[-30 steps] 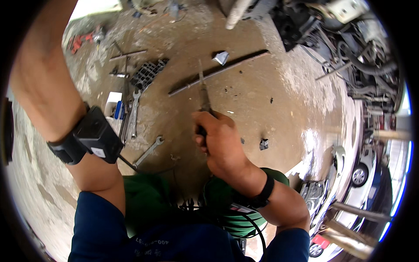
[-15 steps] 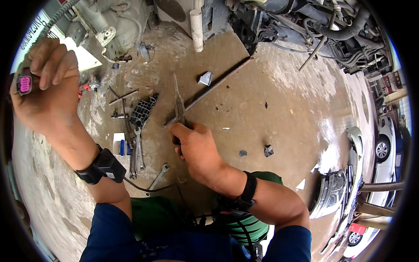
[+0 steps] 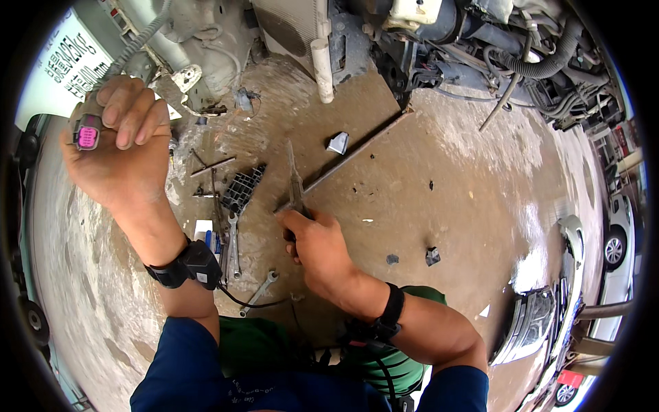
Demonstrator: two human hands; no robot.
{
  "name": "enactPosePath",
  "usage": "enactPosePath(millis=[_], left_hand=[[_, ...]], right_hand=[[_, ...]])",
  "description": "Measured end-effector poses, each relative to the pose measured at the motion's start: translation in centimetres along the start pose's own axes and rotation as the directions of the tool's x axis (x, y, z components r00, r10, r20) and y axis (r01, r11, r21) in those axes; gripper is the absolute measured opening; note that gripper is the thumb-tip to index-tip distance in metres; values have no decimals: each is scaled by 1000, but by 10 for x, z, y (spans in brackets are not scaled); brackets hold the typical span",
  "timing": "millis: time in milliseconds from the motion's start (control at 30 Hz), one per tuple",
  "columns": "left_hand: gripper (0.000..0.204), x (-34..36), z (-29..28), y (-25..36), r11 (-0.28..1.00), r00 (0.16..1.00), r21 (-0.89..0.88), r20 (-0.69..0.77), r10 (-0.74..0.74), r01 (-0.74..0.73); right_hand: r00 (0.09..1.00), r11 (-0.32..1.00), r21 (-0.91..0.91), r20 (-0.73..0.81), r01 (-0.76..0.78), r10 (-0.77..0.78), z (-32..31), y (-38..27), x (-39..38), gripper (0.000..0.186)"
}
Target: The person uses a screwdriver to pry and remove components from a car headlight assembly while it is placed on the ground.
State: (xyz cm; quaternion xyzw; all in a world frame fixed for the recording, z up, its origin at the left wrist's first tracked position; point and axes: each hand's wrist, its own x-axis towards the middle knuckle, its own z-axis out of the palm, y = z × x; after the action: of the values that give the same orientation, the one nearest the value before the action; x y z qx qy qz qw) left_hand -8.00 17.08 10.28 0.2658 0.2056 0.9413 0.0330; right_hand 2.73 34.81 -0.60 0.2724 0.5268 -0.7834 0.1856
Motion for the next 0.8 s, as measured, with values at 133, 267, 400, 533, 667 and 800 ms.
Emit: enactPosePath(millis=[133, 267, 400, 533, 667, 800], left_hand=[[25, -4, 3, 5, 1000, 999, 1, -23, 23, -23], [28, -10, 4, 4, 999, 1000, -42, 3, 17, -17], [30, -9, 5, 3, 999, 1000, -39, 12, -13, 14], [39, -7, 2, 0, 998, 1000, -62, 1, 11, -11], [35, -6, 2, -1, 998, 999, -61, 34, -1, 3], [33, -10, -1, 1, 998, 999, -58, 32, 0, 2]], right_hand=[[1000, 1000, 27, -9, 0, 1, 1, 6, -1, 20], [999, 1000, 21, -41, -5, 6, 4, 11, 1, 20], [1000, 999, 38, -23, -16, 17, 7, 10, 1, 19], [1000, 1000, 18, -3, -8, 9, 4, 11, 1, 19], [1000, 1000, 25, -10, -7, 7, 2, 10, -1, 18], [999, 999, -13, 23, -47, 47, 1, 14, 3, 18]])
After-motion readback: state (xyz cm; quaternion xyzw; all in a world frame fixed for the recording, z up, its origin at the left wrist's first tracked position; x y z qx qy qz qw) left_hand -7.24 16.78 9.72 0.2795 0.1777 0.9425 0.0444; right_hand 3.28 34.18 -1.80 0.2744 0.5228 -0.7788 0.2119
